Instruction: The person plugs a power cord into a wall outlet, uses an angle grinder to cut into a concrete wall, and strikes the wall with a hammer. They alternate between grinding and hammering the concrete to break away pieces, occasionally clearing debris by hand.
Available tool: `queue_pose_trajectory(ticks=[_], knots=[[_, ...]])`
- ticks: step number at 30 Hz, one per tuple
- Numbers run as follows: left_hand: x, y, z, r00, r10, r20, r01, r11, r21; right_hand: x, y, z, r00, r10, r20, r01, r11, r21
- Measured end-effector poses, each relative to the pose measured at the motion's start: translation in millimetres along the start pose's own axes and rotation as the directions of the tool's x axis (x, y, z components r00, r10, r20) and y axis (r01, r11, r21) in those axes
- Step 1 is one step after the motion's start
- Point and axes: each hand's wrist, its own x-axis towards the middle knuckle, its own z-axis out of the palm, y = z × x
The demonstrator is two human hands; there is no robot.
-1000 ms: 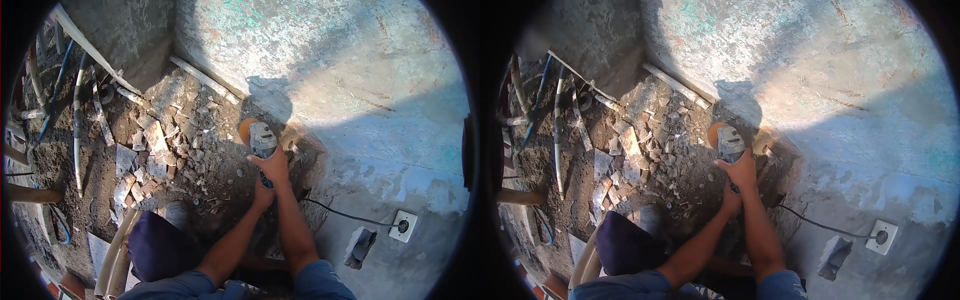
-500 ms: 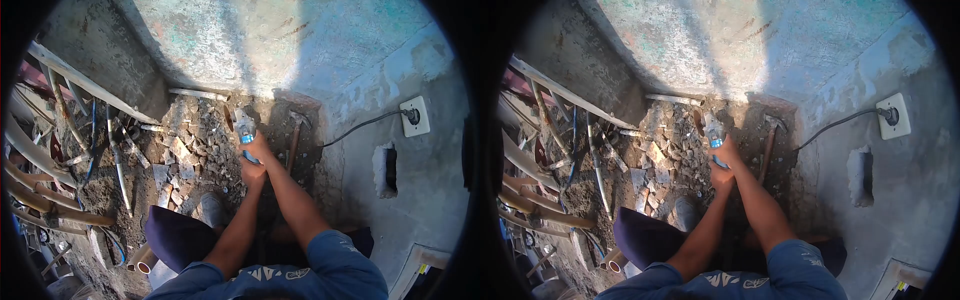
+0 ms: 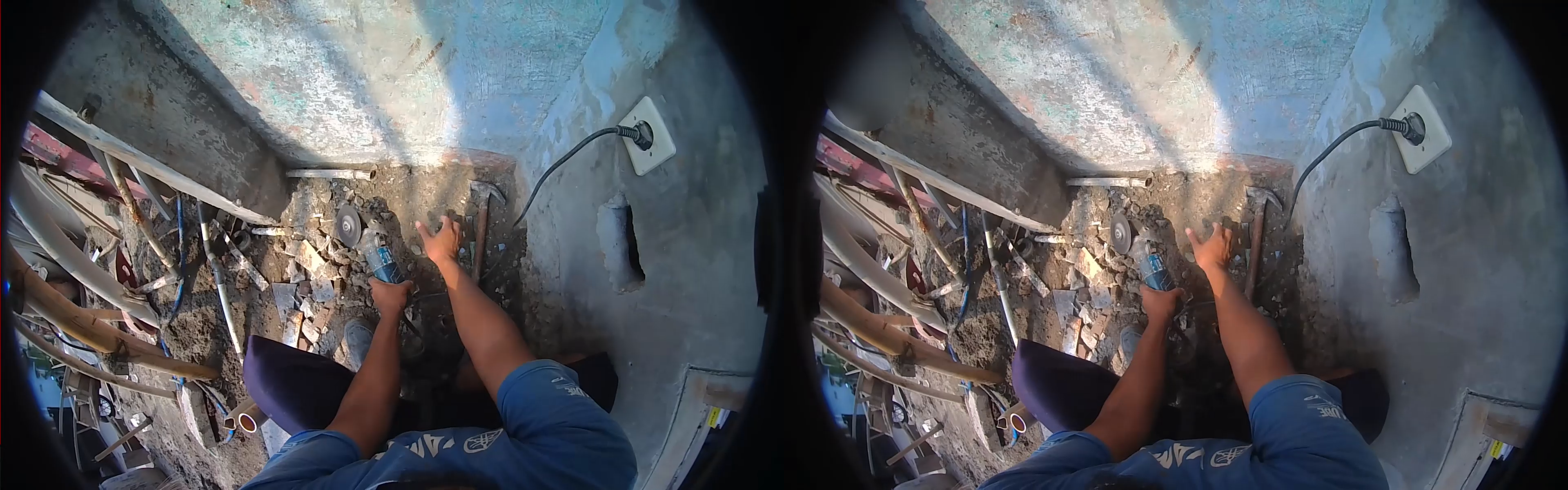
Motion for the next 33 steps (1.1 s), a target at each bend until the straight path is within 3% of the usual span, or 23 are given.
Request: queue_pose_trajectory(ticks=[1, 3, 4, 6, 10, 12, 13, 14, 16, 17, 20, 22, 23, 24, 25, 26, 27, 28, 30, 33], knots=[[-1, -7, 3, 0.999, -0.028, -0.036, 0.029, 1.0, 0.012, 2, 16, -5, 0.968, 0.012, -0.249, -0.054, 0.986, -0.16], [-1, -12, 3, 0.996, -0.064, -0.069, 0.066, 0.998, 0.023, 3, 39, -22, 0.924, 0.128, -0.359, -0.235, 0.933, -0.272], [-4, -12, 1, 0.99, -0.125, -0.07, 0.128, 0.991, 0.046, 4, 52, -27, 0.926, 0.125, -0.356, -0.234, 0.931, -0.281], [-5, -12, 2, 0.979, -0.193, -0.067, 0.197, 0.979, 0.059, 13, 82, -29, 0.946, 0.281, -0.163, -0.315, 0.914, -0.255], [0, -15, 8, 0.965, -0.238, -0.112, 0.248, 0.965, 0.089, 36, 119, -20, 0.956, 0.281, -0.084, -0.293, 0.911, -0.289], [3, -16, 10, 0.953, -0.278, -0.123, 0.29, 0.952, 0.095, 45, 112, -32, 0.94, 0.29, 0.182, -0.291, 0.957, -0.022], [4, -18, 11, 0.957, -0.269, -0.109, 0.28, 0.955, 0.101, 45, 104, -45, 0.889, 0.299, 0.347, -0.395, 0.884, 0.25], [4, -21, 13, 0.961, -0.259, -0.094, 0.268, 0.957, 0.106, 50, 102, -47, 0.813, 0.333, 0.478, -0.549, 0.713, 0.437], [7, -26, 18, 0.957, -0.275, -0.097, 0.284, 0.952, 0.109, 54, 97, -49, 0.72, 0.224, 0.657, -0.689, 0.343, 0.638], [7, -27, 20, 0.957, -0.265, -0.121, 0.279, 0.954, 0.114, 54, 91, -48, 0.715, 0.221, 0.663, -0.692, 0.358, 0.627], [4, -28, 25, 0.952, -0.265, -0.152, 0.286, 0.949, 0.131, 45, 65, -45, 0.81, 0.22, 0.544, -0.587, 0.307, 0.749], [3, -30, 26, 0.951, -0.267, -0.156, 0.29, 0.944, 0.155, 21, 42, -48, 0.937, 0.216, 0.276, -0.335, 0.783, 0.525], [3, -31, 27, 0.953, -0.261, -0.154, 0.285, 0.945, 0.16, 22, 45, -45, 0.957, 0.15, 0.248, -0.243, 0.882, 0.403], [4, -30, 26, 0.955, -0.255, -0.154, 0.28, 0.946, 0.166, 28, 53, -38, 0.959, 0.147, 0.241, -0.236, 0.886, 0.399], [4, -30, 25, 0.954, -0.268, -0.137, 0.289, 0.943, 0.165, 35, 60, -29, 0.993, -0.042, 0.114, 0.019, 0.981, 0.195], [5, -30, 25, 0.954, -0.27, -0.132, 0.289, 0.944, 0.159, 40, 63, -25, 0.966, -0.256, 0.037, 0.257, 0.965, -0.046], [5, -30, 26, 0.95, -0.282, -0.134, 0.3, 0.942, 0.152, 39, 37, -41, 0.967, -0.186, 0.173, 0.208, 0.971, -0.117], [5, -32, 26, 0.946, -0.295, -0.135, 0.313, 0.938, 0.147, 38, 8, -54, 0.966, -0.189, 0.175, 0.212, 0.97, -0.123], [6, -30, 24, 0.946, -0.304, -0.116, 0.319, 0.937, 0.144, 39, -48, -77, 0.903, -0.33, 0.276, 0.389, 0.9, -0.196], [5, -29, 23, 0.943, -0.317, -0.096, 0.328, 0.934, 0.139, 59, -118, -101, 0.821, -0.436, 0.369, 0.528, 0.826, -0.197]])
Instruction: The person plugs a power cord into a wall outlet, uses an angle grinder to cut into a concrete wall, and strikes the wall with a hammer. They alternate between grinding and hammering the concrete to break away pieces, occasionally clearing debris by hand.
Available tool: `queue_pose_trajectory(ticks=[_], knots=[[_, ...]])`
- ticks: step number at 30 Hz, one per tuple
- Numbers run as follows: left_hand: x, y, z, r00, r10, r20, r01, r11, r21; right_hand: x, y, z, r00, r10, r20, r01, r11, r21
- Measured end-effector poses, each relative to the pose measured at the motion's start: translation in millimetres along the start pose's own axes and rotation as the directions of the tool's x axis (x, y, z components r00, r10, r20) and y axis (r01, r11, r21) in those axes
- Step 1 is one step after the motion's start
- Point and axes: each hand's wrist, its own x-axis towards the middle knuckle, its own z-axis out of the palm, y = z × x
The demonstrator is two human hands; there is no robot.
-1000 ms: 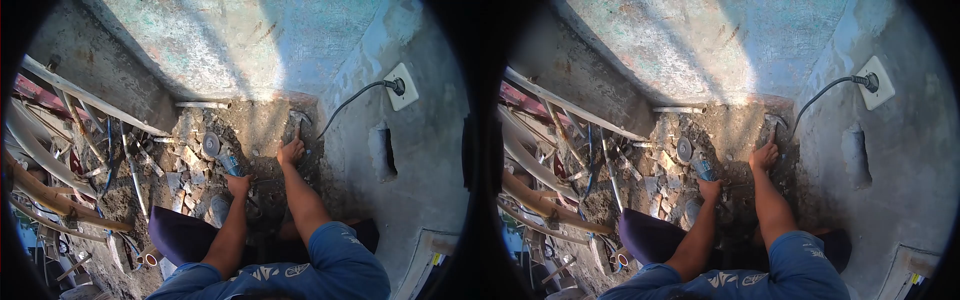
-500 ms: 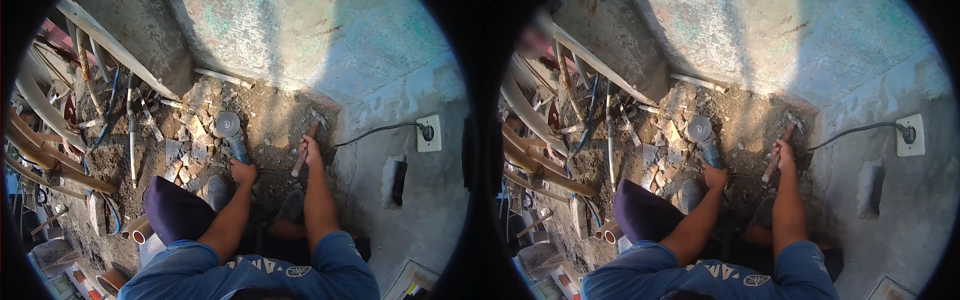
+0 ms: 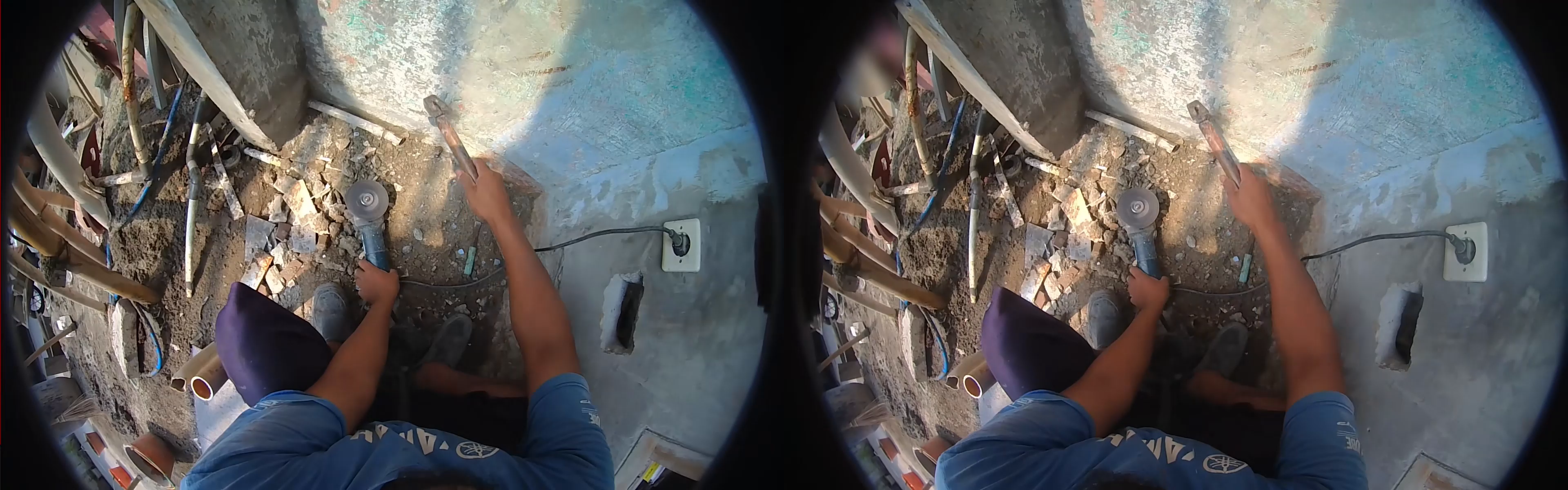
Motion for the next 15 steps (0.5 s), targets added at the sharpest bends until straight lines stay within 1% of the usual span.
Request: queue_pose_trajectory(ticks=[1, 3, 4, 5, 6, 7, 9, 10, 11, 12, 13, 14, 15], knots=[[1, 0, 1, 1.0, 0.006, -0.005, -0.006, 1.0, 0.0, 12, -13, -16, 0.998, -0.061, -0.004, 0.06, 0.997, -0.04], [1, 0, 2, 1.0, -0.003, -0.007, 0.003, 1.0, -0.018, 25, -63, -63, 0.989, 0.041, 0.139, -0.029, 0.996, -0.086], [2, 1, 2, 1.0, -0.009, -0.01, 0.009, 1.0, -0.018, 36, -67, -67, 0.988, 0.038, 0.147, -0.024, 0.995, -0.096], [1, 1, 2, 1.0, -0.015, -0.013, 0.014, 1.0, -0.018, 46, -68, -69, 0.993, -0.088, 0.075, 0.097, 0.987, -0.13], [1, 2, 1, 1.0, -0.024, -0.005, 0.024, 0.999, -0.023, 51, -68, -70, 0.976, -0.216, 0.008, 0.214, 0.962, -0.171], [1, 3, 0, 1.0, -0.025, -0.014, 0.024, 0.999, -0.025, 54, -66, -68, 0.976, -0.217, 0.018, 0.217, 0.96, -0.179], [0, 3, 0, 0.999, -0.034, -0.015, 0.034, 0.999, -0.034, 61, -56, -57, 0.987, -0.154, 0.037, 0.158, 0.97, -0.184], [1, 3, 0, 1.0, -0.027, -0.015, 0.027, 0.999, -0.042, 67, -36, -47, 0.987, -0.158, 0.042, 0.163, 0.968, -0.191], [1, 2, -1, 1.0, -0.019, -0.016, 0.018, 0.999, -0.049, 73, -4, -35, 0.971, -0.159, 0.179, 0.203, 0.942, -0.266], [2, 1, 0, 1.0, -0.02, -0.012, 0.019, 0.998, -0.056, 77, 14, -31, 0.94, -0.145, 0.31, 0.251, 0.909, -0.334], [1, 0, 1, 1.0, -0.009, -0.02, 0.008, 0.998, -0.061, 79, 13, -37, 0.939, -0.146, 0.312, 0.254, 0.904, -0.343], [2, 1, 0, 1.0, 0.005, -0.03, -0.007, 0.998, -0.063, 80, 9, -43, 0.907, 0.014, 0.42, 0.17, 0.902, -0.397], [4, 2, -1, 1.0, 0.006, -0.023, -0.007, 0.998, -0.065, 80, 6, -50, 0.841, 0.18, 0.51, 0.09, 0.883, -0.46]])
